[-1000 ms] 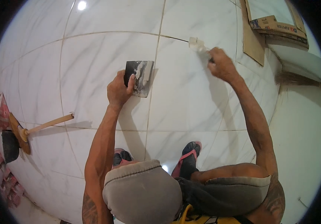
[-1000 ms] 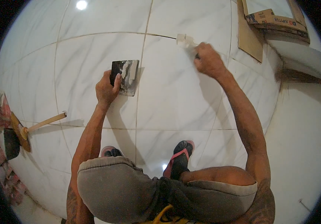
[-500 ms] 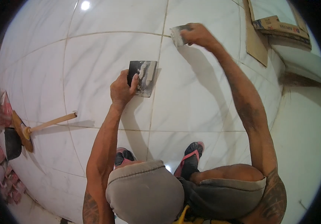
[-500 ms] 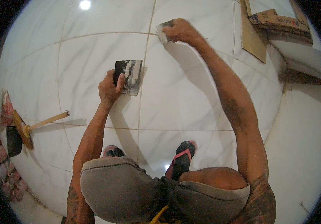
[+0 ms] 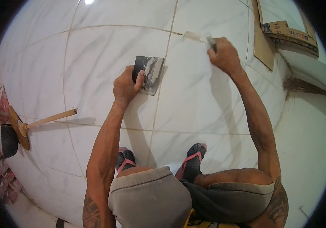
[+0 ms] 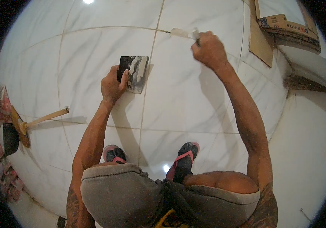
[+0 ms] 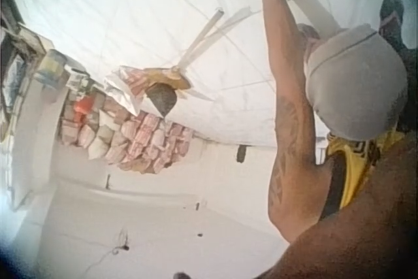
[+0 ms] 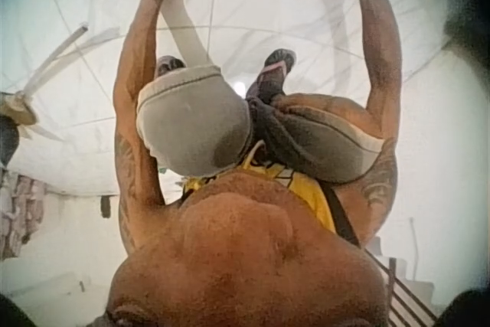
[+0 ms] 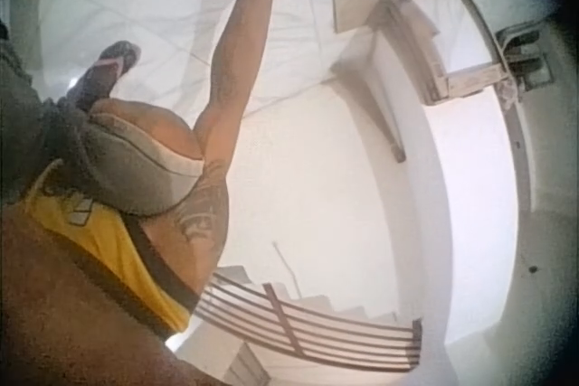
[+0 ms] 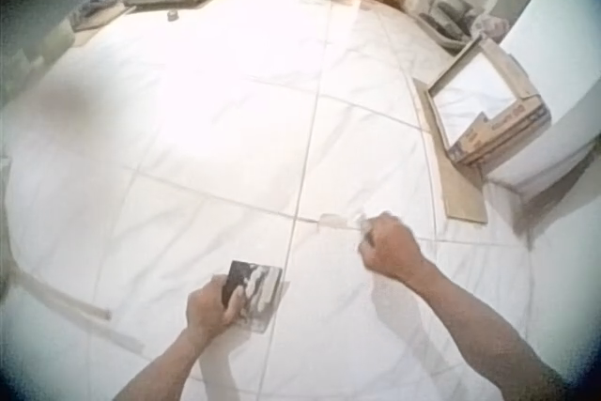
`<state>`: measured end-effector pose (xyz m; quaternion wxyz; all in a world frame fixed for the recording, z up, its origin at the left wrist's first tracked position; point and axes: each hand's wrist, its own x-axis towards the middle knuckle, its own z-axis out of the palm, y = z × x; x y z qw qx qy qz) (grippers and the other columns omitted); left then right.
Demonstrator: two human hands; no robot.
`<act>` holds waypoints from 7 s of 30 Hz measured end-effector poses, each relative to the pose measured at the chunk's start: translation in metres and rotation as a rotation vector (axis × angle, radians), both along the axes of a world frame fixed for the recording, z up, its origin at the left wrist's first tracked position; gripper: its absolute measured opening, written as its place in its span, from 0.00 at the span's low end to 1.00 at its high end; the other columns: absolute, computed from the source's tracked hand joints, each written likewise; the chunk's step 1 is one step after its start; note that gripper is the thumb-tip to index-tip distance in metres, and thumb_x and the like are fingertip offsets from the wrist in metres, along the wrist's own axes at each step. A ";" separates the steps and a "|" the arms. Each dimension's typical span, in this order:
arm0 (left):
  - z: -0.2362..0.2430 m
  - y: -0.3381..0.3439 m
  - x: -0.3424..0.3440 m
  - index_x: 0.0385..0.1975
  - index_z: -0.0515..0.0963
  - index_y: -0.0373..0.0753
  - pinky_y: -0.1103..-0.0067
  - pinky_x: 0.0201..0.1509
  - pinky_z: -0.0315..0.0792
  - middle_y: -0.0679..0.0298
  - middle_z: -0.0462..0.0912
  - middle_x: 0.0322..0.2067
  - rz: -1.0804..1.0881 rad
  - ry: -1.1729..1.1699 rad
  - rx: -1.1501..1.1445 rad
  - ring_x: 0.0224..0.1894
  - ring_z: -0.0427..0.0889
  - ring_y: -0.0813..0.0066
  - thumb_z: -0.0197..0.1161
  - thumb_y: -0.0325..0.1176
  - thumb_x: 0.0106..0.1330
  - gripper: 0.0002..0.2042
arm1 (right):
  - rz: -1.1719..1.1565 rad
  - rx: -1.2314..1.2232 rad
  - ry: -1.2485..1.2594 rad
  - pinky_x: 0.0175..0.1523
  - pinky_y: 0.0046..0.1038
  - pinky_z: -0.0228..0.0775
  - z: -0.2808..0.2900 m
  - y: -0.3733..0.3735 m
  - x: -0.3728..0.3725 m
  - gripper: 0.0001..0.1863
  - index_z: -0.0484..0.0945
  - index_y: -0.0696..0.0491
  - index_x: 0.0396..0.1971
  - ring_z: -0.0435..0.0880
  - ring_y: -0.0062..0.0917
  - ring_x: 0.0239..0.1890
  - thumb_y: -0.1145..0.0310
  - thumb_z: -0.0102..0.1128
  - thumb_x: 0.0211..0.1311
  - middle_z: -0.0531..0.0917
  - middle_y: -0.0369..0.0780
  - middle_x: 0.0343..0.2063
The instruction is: Applying grout or filler paste to the gaps between floor tiles using a putty knife.
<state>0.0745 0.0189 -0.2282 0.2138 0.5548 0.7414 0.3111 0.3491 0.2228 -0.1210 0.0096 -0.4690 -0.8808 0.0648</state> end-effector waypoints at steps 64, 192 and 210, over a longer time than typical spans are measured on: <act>-0.004 -0.003 -0.005 0.39 0.75 0.38 0.69 0.27 0.75 0.55 0.83 0.26 -0.006 -0.042 -0.024 0.24 0.83 0.59 0.64 0.41 0.63 0.13 | 0.508 -0.393 -0.326 0.59 0.33 0.73 0.015 0.052 0.045 0.27 0.77 0.54 0.49 0.73 0.37 0.59 0.90 0.53 0.45 0.77 0.40 0.55; 0.004 0.002 0.000 0.37 0.75 0.38 0.69 0.26 0.74 0.56 0.82 0.23 -0.016 -0.007 0.058 0.23 0.82 0.57 0.64 0.38 0.63 0.11 | -0.215 0.003 -0.047 0.49 0.39 0.73 0.011 0.003 0.123 0.18 0.78 0.62 0.42 0.80 0.48 0.42 0.66 0.57 0.53 0.82 0.53 0.36; 0.003 0.004 0.005 0.37 0.75 0.37 0.70 0.27 0.74 0.57 0.81 0.23 -0.034 -0.032 0.062 0.23 0.82 0.59 0.63 0.38 0.64 0.11 | -0.315 -0.481 0.296 0.41 0.34 0.75 -0.027 0.041 -0.067 0.22 0.81 0.64 0.32 0.83 0.35 0.29 0.58 0.53 0.52 0.84 0.48 0.26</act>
